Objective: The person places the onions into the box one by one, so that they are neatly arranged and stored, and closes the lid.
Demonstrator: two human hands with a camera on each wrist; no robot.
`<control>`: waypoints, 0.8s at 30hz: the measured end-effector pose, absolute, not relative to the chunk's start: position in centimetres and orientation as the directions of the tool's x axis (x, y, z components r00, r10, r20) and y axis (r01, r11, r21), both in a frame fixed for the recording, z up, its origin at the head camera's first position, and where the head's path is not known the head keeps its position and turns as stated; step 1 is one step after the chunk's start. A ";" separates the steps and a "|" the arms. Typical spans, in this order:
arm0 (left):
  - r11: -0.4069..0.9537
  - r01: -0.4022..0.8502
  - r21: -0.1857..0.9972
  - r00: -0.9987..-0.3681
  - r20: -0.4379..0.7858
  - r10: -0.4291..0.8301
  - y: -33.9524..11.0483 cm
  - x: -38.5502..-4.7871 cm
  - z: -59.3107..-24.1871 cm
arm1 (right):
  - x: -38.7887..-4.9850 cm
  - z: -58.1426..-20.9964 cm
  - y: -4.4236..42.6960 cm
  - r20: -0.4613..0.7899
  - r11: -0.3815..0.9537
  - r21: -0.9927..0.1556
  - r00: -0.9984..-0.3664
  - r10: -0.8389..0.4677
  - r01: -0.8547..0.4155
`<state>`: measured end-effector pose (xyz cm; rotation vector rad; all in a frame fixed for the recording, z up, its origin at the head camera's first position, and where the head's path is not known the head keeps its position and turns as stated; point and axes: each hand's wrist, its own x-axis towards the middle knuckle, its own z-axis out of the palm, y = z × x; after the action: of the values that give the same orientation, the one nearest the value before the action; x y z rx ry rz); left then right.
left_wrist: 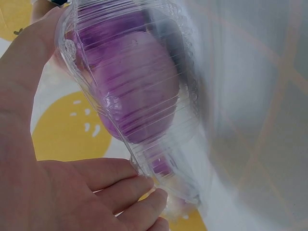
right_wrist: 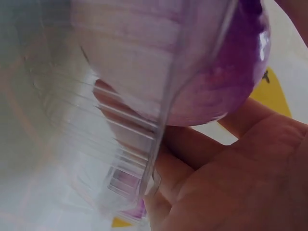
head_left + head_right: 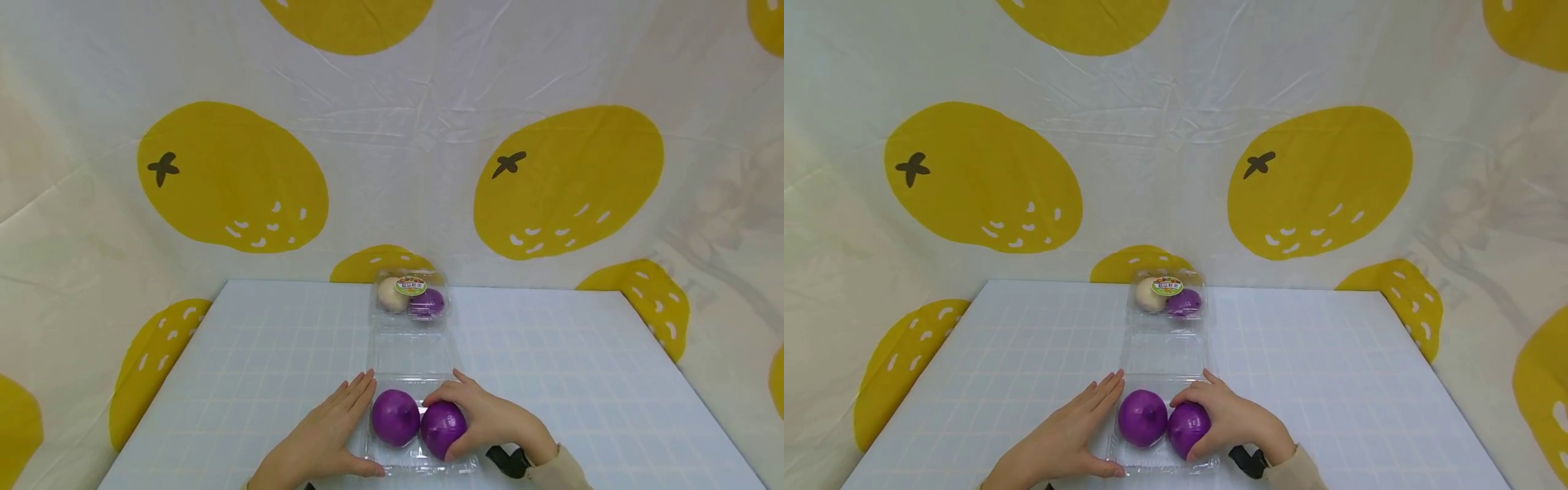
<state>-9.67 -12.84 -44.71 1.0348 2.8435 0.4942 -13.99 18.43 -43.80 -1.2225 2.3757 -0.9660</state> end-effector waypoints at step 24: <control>0.716 0.623 0.315 -0.764 0.053 0.643 -12.9 -9.5 -44.8 | -13.9 -43.9 18.5 -0.015 0.431 -0.690 -0.585 -0.811 -0.581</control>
<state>-9.49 -12.93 -44.80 1.0540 2.8539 0.4899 -13.89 18.45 -43.90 -1.1909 2.3440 -0.9289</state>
